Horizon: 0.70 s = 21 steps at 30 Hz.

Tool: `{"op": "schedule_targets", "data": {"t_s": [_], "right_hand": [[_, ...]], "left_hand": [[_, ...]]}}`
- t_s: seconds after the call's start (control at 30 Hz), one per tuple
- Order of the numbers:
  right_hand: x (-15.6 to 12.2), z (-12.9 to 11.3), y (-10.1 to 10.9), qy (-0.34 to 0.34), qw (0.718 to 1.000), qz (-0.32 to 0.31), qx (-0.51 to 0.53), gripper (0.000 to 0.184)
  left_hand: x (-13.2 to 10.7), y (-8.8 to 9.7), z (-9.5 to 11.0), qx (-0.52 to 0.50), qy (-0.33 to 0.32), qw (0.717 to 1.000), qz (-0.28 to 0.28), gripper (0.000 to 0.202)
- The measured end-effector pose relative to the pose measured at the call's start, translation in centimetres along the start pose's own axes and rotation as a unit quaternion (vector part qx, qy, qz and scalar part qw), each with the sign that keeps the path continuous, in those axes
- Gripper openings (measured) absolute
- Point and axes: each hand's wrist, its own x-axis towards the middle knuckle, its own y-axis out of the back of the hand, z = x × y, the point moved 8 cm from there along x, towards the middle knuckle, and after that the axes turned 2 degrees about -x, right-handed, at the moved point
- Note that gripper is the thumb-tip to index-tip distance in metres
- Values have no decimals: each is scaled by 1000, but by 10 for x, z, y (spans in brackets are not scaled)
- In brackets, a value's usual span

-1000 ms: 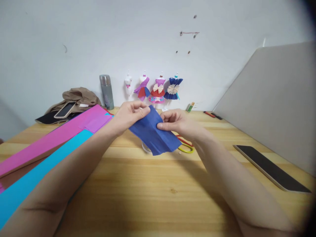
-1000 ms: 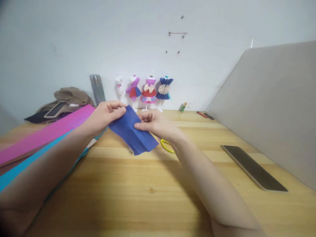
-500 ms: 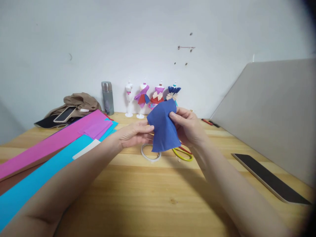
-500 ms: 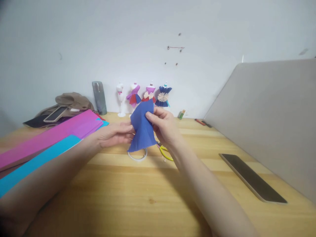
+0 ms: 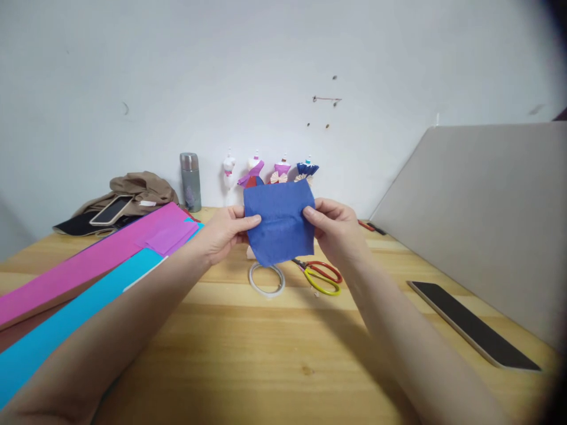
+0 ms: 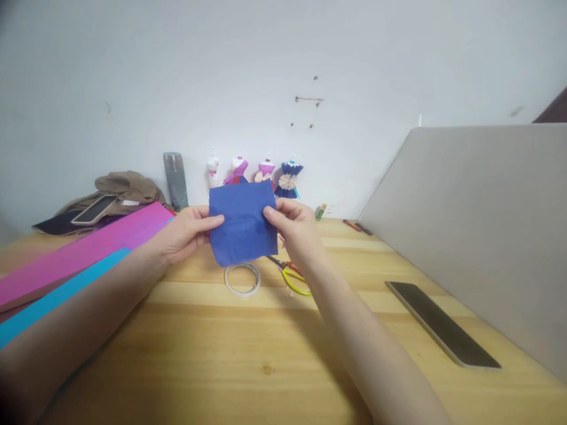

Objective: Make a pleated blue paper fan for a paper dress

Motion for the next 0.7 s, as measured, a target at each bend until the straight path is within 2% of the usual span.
{"op": "schedule_targets", "data": {"t_s": [0.17, 0.3, 0.5, 0.7], "right_hand": [[2, 0, -1, 11, 1000, -10, -11, 19], [3, 1, -1, 15, 1000, -16, -19, 19], [3, 1, 0, 13, 999, -11, -27, 18], [6, 2, 3, -6, 1000, 0, 8, 21]], "left_hand": [[-2, 6, 19, 58, -86, 994, 38, 40], [-3, 10, 25, 81, -109, 988, 68, 34], [-5, 9, 31, 82, -122, 988, 54, 30], [-7, 5, 36, 57, -127, 990, 23, 26]]}}
